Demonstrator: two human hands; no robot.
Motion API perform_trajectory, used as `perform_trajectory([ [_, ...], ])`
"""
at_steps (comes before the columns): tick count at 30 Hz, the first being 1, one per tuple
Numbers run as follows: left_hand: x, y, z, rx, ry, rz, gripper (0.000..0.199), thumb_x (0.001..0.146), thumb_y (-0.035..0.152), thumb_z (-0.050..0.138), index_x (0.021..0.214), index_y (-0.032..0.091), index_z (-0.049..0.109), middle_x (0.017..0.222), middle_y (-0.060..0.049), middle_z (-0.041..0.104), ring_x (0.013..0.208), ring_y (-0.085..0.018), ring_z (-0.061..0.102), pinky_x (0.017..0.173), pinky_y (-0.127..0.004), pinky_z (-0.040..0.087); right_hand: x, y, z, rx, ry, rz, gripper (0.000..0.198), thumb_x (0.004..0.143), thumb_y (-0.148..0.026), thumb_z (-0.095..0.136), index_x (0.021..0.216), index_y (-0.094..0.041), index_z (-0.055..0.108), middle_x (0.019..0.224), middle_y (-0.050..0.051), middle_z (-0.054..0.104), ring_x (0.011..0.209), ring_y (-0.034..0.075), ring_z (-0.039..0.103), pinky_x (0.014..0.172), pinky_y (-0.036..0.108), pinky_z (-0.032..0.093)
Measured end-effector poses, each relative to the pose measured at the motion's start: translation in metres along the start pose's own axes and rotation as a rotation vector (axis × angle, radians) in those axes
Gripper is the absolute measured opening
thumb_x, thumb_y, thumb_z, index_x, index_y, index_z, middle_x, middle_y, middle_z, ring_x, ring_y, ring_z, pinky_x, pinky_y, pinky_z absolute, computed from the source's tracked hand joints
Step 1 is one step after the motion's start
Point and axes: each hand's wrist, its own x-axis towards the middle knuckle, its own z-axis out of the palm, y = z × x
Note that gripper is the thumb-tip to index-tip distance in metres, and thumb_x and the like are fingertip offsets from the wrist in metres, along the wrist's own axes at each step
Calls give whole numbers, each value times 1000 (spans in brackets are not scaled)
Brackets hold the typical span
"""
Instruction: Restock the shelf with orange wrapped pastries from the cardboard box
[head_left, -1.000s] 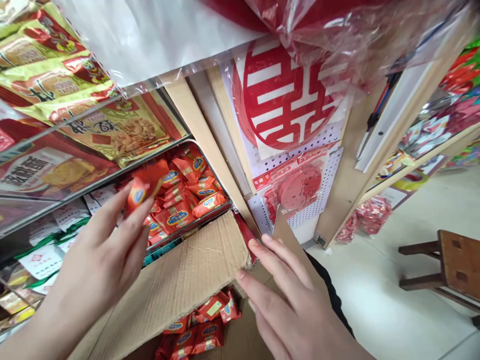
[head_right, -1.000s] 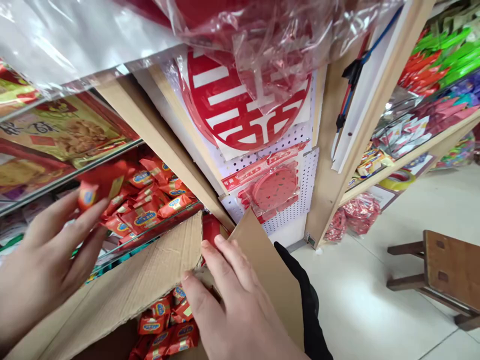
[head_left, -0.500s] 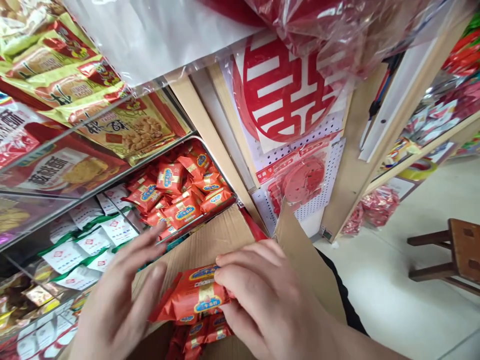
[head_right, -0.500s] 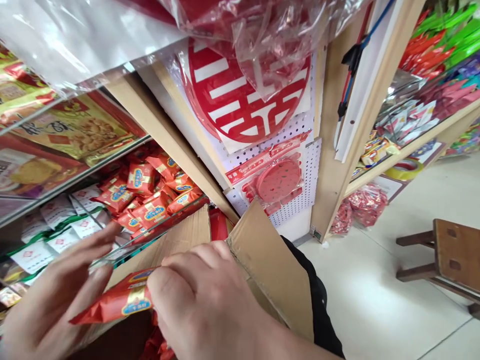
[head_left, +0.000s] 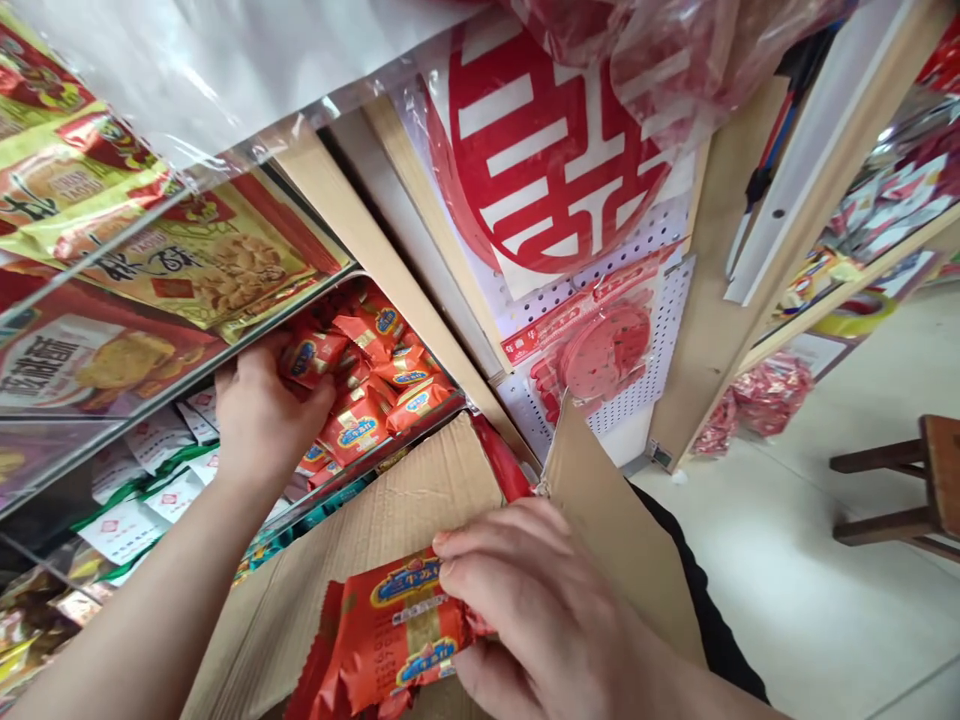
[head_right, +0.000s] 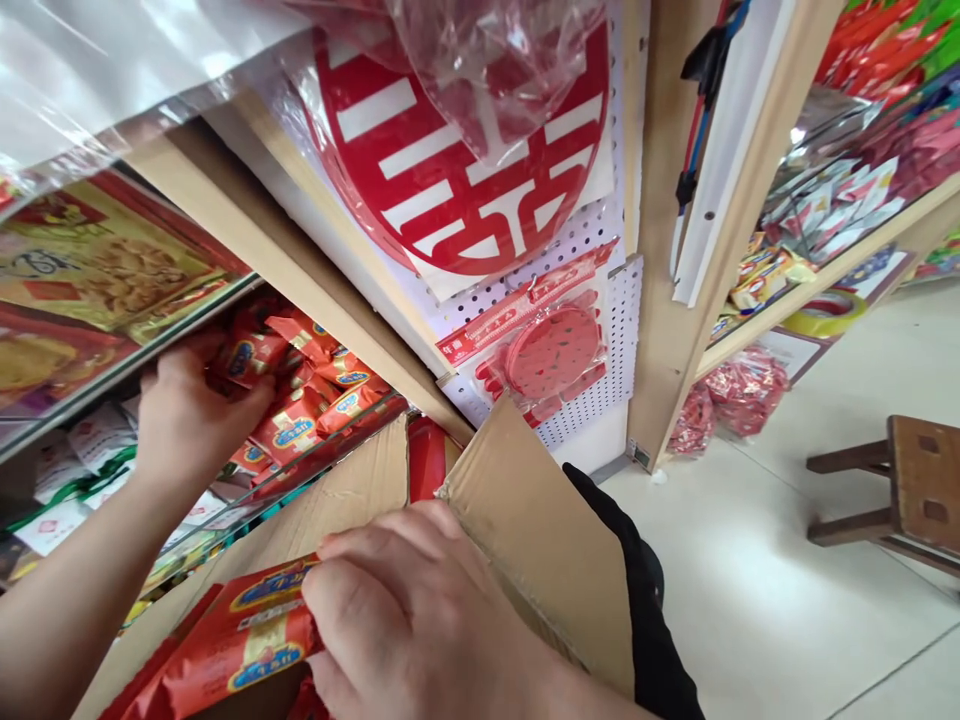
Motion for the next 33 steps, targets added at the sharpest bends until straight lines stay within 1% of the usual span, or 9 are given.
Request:
perform_trajectory([
  [3,0,-4,1,-14,6,-27,52,78,44,52,121,14,53,115,-14,63,107,-33,58,91,-43,48,-2,3,0,-2,0,-12,17,80,-15,51,97,-14,53,94,6,69,82,17,61,76,32,47],
  [7,5,-13,3,60,39,126,42,87,38,39,115,14,61,105,-13,70,96,-27,64,86,-36,48,-2,4,1,-18,22,-17,19,78,-12,50,96,-15,53,94,6,69,82,17,62,76,31,47],
  [11,7,-16,3,197,50,228,47,91,40,29,119,15,59,109,-16,68,96,-30,64,81,-37,48,-2,3,1,-24,14,-18,18,79,-14,51,96,-14,53,93,6,69,82,17,62,76,32,47],
  [19,13,-10,1,450,-80,165,51,91,45,20,104,11,56,80,-16,68,73,-32,66,55,-34,40,-4,-1,1,-30,16,-13,17,81,-16,50,98,-14,53,96,7,69,85,17,62,80,32,46],
  [25,-13,-15,-17,188,4,109,45,82,52,45,111,18,51,98,-11,66,90,-31,64,65,-37,48,-4,0,2,-35,37,-13,15,81,-16,49,96,-15,54,94,6,69,84,17,62,79,32,46],
  [28,-38,-20,-27,-43,60,-82,49,73,55,55,110,22,50,88,-8,66,66,-26,64,56,-38,49,-5,0,2,-34,29,-13,15,81,-15,49,95,-15,54,94,5,69,83,16,62,78,31,46],
  [30,-53,-24,-28,-216,80,-168,51,68,52,62,108,25,49,95,-9,64,57,-22,60,47,-36,48,-5,0,3,-25,33,-12,15,80,-14,50,94,-14,55,94,5,69,83,16,61,78,32,46],
  [31,-59,-25,-28,-305,98,-180,53,67,49,65,111,26,46,106,-12,61,60,-22,61,48,-36,49,-5,0,4,-19,37,-12,15,80,-15,51,94,-14,55,94,6,69,83,16,61,78,32,46],
  [33,-69,-24,-25,-485,146,-194,58,68,42,67,118,32,37,126,-12,50,87,-26,64,66,-39,55,-3,-1,5,-12,45,-16,16,80,-16,52,96,-12,55,94,6,69,83,16,60,77,32,46],
])
